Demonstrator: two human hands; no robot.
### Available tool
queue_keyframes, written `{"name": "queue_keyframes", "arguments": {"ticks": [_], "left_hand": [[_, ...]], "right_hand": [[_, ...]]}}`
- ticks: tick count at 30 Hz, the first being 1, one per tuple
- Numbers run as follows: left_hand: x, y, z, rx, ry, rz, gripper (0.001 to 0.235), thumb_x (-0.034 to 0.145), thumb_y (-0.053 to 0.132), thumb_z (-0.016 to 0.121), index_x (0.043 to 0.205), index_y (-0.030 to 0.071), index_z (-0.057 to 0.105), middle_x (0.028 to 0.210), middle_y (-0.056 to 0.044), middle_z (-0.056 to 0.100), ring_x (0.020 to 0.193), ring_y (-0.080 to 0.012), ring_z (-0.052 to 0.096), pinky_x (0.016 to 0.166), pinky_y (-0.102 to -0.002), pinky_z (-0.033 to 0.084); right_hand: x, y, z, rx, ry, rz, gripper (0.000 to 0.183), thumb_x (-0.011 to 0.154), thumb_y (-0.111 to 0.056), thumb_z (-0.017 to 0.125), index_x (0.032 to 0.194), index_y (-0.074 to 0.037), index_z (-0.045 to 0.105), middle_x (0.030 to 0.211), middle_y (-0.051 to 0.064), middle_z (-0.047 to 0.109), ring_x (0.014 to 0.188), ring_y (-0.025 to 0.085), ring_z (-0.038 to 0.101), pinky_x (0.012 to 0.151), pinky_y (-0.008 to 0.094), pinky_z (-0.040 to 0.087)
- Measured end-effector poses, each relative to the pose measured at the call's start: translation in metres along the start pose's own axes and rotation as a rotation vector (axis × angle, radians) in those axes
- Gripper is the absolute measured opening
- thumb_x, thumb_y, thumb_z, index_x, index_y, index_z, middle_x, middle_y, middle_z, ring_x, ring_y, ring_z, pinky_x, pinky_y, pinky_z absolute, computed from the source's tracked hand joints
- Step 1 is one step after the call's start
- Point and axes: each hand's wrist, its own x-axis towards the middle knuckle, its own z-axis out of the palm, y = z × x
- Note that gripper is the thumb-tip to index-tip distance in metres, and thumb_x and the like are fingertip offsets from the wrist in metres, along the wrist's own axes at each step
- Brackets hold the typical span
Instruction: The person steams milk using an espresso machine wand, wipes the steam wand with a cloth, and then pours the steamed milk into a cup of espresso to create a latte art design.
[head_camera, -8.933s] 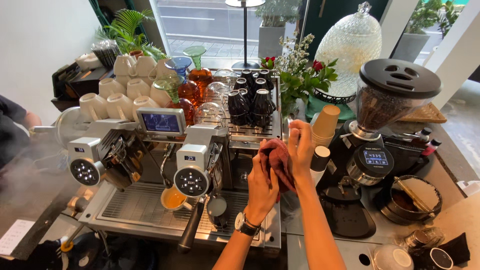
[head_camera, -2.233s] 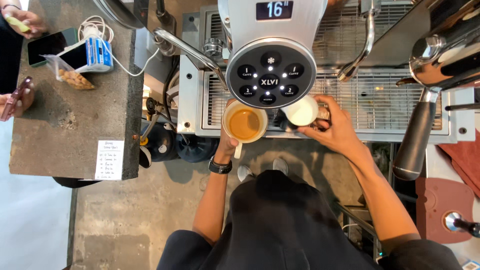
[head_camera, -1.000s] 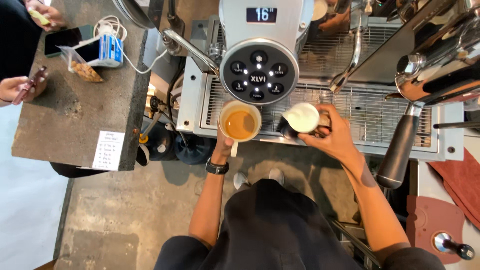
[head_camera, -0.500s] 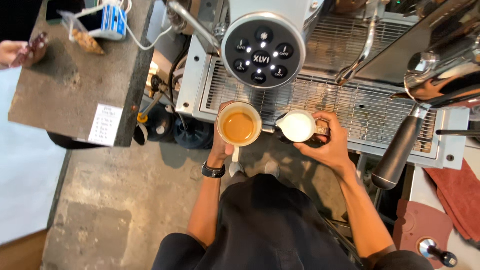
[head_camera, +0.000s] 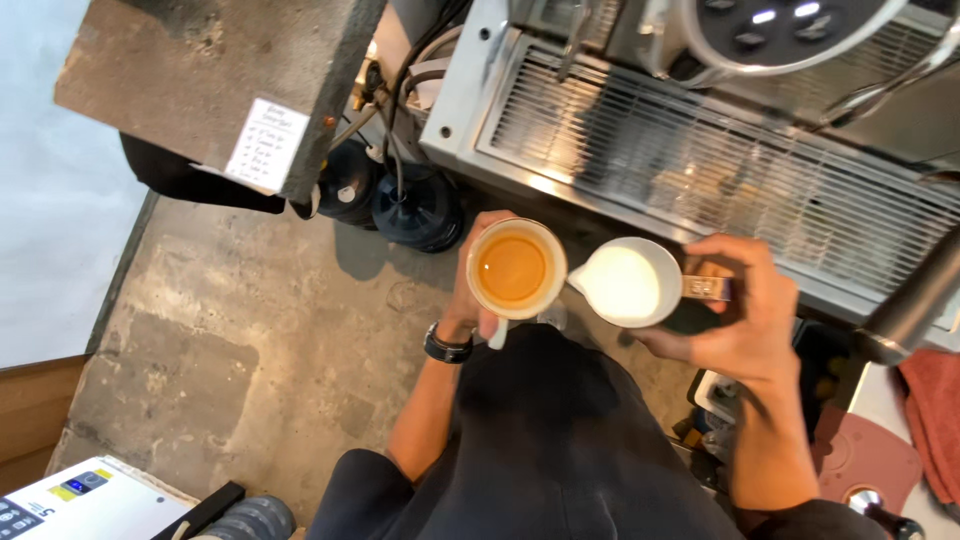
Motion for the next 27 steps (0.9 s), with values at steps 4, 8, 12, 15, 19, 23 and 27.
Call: {"name": "queue_keyframes", "arguments": {"ticks": [4,8,12,15,19,23,27], "left_hand": [[-0.01,0.035,-0.004,-0.092,-0.051,-0.023,0.122,0.047,0.072,0.085,0.138,0.004,0.041,0.129,-0.007,0.059,0.114,-0.0167,0.063,0.098,-0.035,0.053],[-0.012,0.067,-0.012,-0.058,-0.074,-0.028,0.116,0.048,0.075,0.083,0.133,0.006,0.044,0.124,-0.005,0.063,0.109,-0.0146,0.064,0.093,-0.033,0.054],[-0.022,0.066,-0.036,-0.046,-0.113,-0.053,0.121,0.045,0.074,0.084,0.134,0.003,0.044,0.124,-0.005,0.061,0.11,-0.0128,0.063,0.098,-0.031,0.053],[-0.025,0.068,-0.043,-0.004,-0.136,-0.027,0.116,0.048,0.077,0.082,0.133,0.007,0.047,0.124,-0.003,0.06,0.109,-0.0135,0.063,0.095,-0.031,0.055],[-0.031,0.071,-0.046,0.027,-0.152,-0.042,0.117,0.047,0.079,0.08,0.133,0.007,0.047,0.124,-0.004,0.061,0.11,-0.014,0.063,0.097,-0.031,0.054],[-0.031,0.073,-0.045,0.026,-0.18,-0.039,0.115,0.048,0.078,0.08,0.133,0.008,0.046,0.122,-0.003,0.063,0.108,-0.0123,0.064,0.096,-0.031,0.054],[-0.033,0.072,-0.042,0.04,-0.167,-0.006,0.113,0.051,0.08,0.078,0.133,0.01,0.046,0.119,-0.001,0.063,0.103,-0.0126,0.064,0.091,-0.03,0.055]], "right_hand": [[-0.007,-0.035,0.006,-0.266,-0.143,-0.12,0.079,0.06,-0.036,0.097,0.119,0.002,0.062,0.104,0.012,0.07,0.072,0.01,0.06,0.056,0.022,0.044],[-0.013,-0.068,0.02,-0.365,-0.161,-0.134,0.067,0.067,-0.034,0.093,0.115,0.004,0.066,0.105,0.013,0.072,0.07,0.012,0.061,0.059,0.025,0.046],[-0.018,-0.089,0.049,-0.389,-0.122,-0.097,0.074,0.062,-0.038,0.097,0.114,0.005,0.066,0.106,0.013,0.073,0.078,0.015,0.063,0.073,0.027,0.049],[-0.019,-0.097,0.063,-0.408,-0.149,-0.095,0.071,0.064,-0.033,0.099,0.115,0.004,0.067,0.106,0.012,0.073,0.063,0.01,0.053,0.06,0.024,0.043],[-0.019,-0.109,0.072,-0.46,-0.166,-0.047,0.069,0.065,-0.035,0.098,0.114,0.003,0.068,0.105,0.012,0.073,0.069,0.012,0.063,0.059,0.022,0.048],[-0.02,-0.115,0.072,-0.48,-0.167,-0.071,0.072,0.066,-0.035,0.1,0.117,0.004,0.067,0.107,0.012,0.072,0.06,0.009,0.056,0.06,0.023,0.044],[-0.021,-0.121,0.069,-0.508,-0.176,-0.083,0.075,0.066,-0.036,0.1,0.117,0.005,0.065,0.107,0.014,0.07,0.06,0.01,0.053,0.06,0.023,0.044]]}}
